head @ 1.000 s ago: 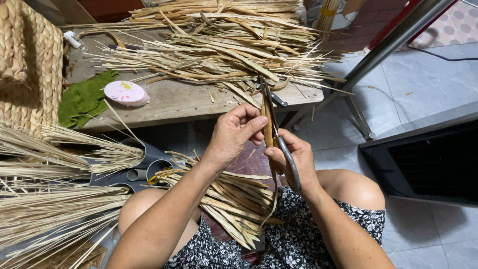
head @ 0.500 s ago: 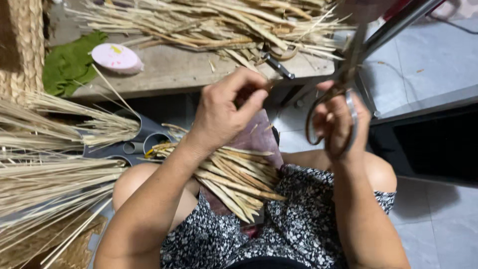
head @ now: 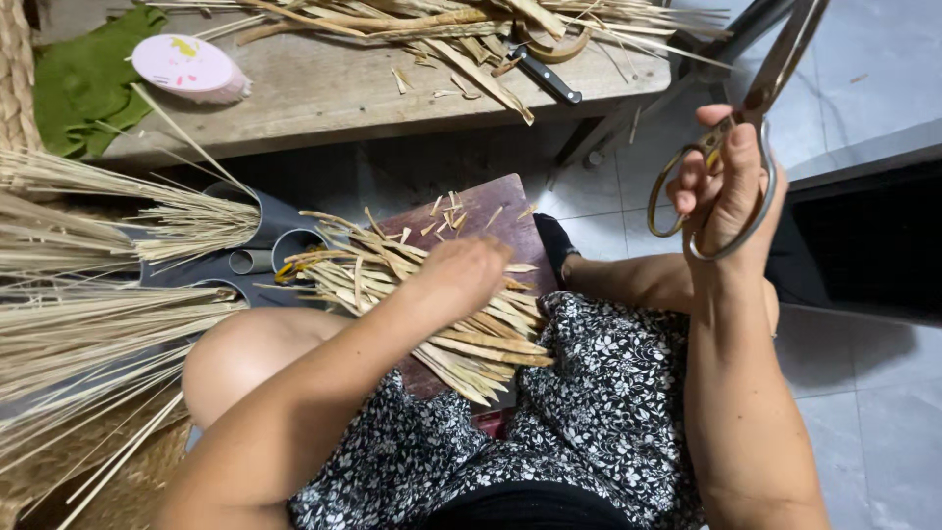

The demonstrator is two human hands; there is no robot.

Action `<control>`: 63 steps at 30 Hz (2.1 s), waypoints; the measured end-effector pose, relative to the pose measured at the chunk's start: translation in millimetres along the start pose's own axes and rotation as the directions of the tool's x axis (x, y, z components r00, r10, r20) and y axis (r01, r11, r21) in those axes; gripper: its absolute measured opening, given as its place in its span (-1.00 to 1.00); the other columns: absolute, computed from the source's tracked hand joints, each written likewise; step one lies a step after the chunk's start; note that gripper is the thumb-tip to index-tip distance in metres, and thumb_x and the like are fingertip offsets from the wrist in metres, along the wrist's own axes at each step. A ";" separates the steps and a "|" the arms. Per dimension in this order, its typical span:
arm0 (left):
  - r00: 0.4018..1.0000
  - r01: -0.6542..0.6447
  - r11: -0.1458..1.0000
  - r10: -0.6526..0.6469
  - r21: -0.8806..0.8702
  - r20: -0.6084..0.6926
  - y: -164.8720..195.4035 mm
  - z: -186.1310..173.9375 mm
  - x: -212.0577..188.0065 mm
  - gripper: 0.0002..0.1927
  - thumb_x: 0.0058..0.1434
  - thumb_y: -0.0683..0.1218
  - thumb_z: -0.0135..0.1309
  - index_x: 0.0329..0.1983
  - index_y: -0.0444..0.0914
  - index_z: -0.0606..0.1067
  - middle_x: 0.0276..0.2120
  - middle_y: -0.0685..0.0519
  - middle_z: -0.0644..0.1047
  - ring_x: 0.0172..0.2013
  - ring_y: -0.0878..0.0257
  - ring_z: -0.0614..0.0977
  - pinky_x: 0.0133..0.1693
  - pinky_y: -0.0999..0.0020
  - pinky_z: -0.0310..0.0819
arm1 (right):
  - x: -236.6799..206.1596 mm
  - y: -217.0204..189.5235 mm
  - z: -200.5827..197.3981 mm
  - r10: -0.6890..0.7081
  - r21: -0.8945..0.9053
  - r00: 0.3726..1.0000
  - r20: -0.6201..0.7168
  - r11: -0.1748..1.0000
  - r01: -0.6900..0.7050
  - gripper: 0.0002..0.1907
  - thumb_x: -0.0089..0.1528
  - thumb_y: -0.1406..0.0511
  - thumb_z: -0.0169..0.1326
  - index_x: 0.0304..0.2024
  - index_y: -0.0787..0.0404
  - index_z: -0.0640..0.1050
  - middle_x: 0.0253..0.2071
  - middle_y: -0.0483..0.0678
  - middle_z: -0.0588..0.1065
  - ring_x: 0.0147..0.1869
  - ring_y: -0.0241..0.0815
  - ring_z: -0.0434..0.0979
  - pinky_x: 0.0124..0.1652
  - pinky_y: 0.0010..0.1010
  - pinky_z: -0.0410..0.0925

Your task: The person sits on a chair with dried palm leaf strips on their lap and trims the edges off each strip using scissors. They cut the strips one at a time, place the trimmed strips on their lap, and set the cut-off pieces aside.

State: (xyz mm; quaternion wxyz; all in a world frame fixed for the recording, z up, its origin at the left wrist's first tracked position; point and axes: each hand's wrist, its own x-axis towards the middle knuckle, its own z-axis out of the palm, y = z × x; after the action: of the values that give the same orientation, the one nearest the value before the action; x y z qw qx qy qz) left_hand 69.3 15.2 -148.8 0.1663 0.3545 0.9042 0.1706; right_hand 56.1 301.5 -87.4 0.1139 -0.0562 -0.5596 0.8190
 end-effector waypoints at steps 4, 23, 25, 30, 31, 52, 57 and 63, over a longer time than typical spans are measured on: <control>0.986 0.145 0.988 -0.148 0.050 0.082 -52.6 19.0 29.6 -0.62 0.17 -0.25 -0.08 0.06 -0.39 0.49 0.05 -0.27 0.51 0.03 -0.12 0.57 0.01 0.01 0.52 | 44.5 44.6 -29.4 0.124 0.155 0.989 -0.084 0.982 -0.110 -0.46 0.44 -0.01 0.16 0.15 0.33 0.46 -0.38 -0.11 0.34 -0.36 -0.34 0.32 -0.41 -0.53 0.18; 0.899 0.420 0.903 -0.428 -0.090 -0.091 -341.2 134.2 195.3 -0.79 0.36 -0.01 0.04 -0.04 -0.15 0.57 -0.09 -0.16 0.55 -0.06 -0.17 0.56 0.00 -0.05 0.44 | 162.8 106.8 -108.1 0.359 0.221 0.921 -0.151 0.920 -0.323 -0.54 0.52 -0.06 -0.05 0.09 0.20 0.46 -0.43 -0.12 0.35 -0.52 -0.33 0.27 -0.38 -0.51 0.17; 0.878 0.473 0.879 -0.475 -0.054 -0.054 -372.4 142.8 211.5 -0.76 0.37 0.00 0.01 0.00 -0.15 0.55 -0.05 -0.15 0.53 -0.03 -0.16 0.53 0.03 -0.04 0.40 | 170.6 112.5 -107.8 0.362 0.201 0.920 -0.152 0.922 -0.329 -0.52 0.53 -0.07 -0.07 0.11 0.19 0.45 -0.44 -0.13 0.35 -0.53 -0.34 0.28 -0.35 -0.49 0.16; 0.833 0.551 0.835 -0.550 -0.003 -0.054 -419.5 149.5 259.3 -0.69 0.38 0.04 -0.05 0.09 -0.14 0.49 0.05 -0.14 0.46 0.06 -0.14 0.46 0.11 -0.02 0.31 | 182.9 125.2 -101.2 0.385 0.183 0.902 -0.196 0.918 -0.353 -0.53 0.55 -0.08 -0.09 0.11 0.17 0.44 -0.48 -0.16 0.31 -0.54 -0.38 0.27 -0.28 -0.44 0.16; 0.828 0.560 0.828 -0.559 0.009 -0.046 -422.4 153.1 266.1 -0.68 0.38 0.05 -0.06 0.11 -0.14 0.47 0.07 -0.13 0.44 0.08 -0.14 0.44 0.12 -0.02 0.29 | 184.4 127.2 -99.8 0.392 0.188 0.895 -0.213 0.915 -0.356 -0.54 0.56 -0.06 -0.12 0.09 0.18 0.43 -0.50 -0.17 0.30 -0.55 -0.39 0.25 -0.31 -0.46 0.13; 0.859 0.509 0.858 -0.512 -0.067 -0.028 -441.4 117.4 126.1 -0.37 0.45 0.22 -0.33 0.50 -0.11 0.22 0.51 -0.06 0.15 0.46 -0.04 0.14 0.45 0.06 -0.10 | 145.4 115.8 -95.5 0.442 0.260 0.889 -0.120 0.878 -0.402 -0.48 0.56 -0.09 -0.13 0.14 0.23 0.44 -0.46 -0.16 0.29 -0.53 -0.39 0.23 -0.29 -0.49 0.10; 0.857 0.514 0.850 -0.515 -0.116 0.016 -439.8 134.1 149.2 -0.39 0.42 0.19 -0.27 0.46 -0.12 0.26 0.48 -0.08 0.18 0.43 -0.06 0.17 0.41 0.04 -0.06 | 135.6 122.8 -83.6 0.425 0.218 0.892 -0.156 0.895 -0.388 -0.49 0.56 -0.09 -0.09 0.13 0.21 0.44 -0.46 -0.17 0.29 -0.54 -0.41 0.22 -0.20 -0.42 0.14; 0.814 0.581 0.813 -0.581 -0.031 0.018 -479.5 143.9 197.9 -0.42 0.39 0.17 -0.22 0.41 -0.13 0.30 0.45 -0.10 0.21 0.41 -0.07 0.20 0.39 0.04 0.00 | 154.7 140.4 -74.9 0.467 0.223 0.867 -0.175 0.876 -0.427 -0.48 0.56 -0.11 -0.11 0.14 0.21 0.41 -0.46 -0.19 0.28 -0.53 -0.41 0.23 -0.20 -0.42 0.13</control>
State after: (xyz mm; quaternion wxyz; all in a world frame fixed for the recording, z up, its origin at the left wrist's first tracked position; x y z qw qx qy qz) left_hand -287.4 -150.4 -516.4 0.2201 0.0594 0.9655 0.1262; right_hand -94.6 358.9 -239.9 -0.0128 -0.2662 -0.4398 0.8577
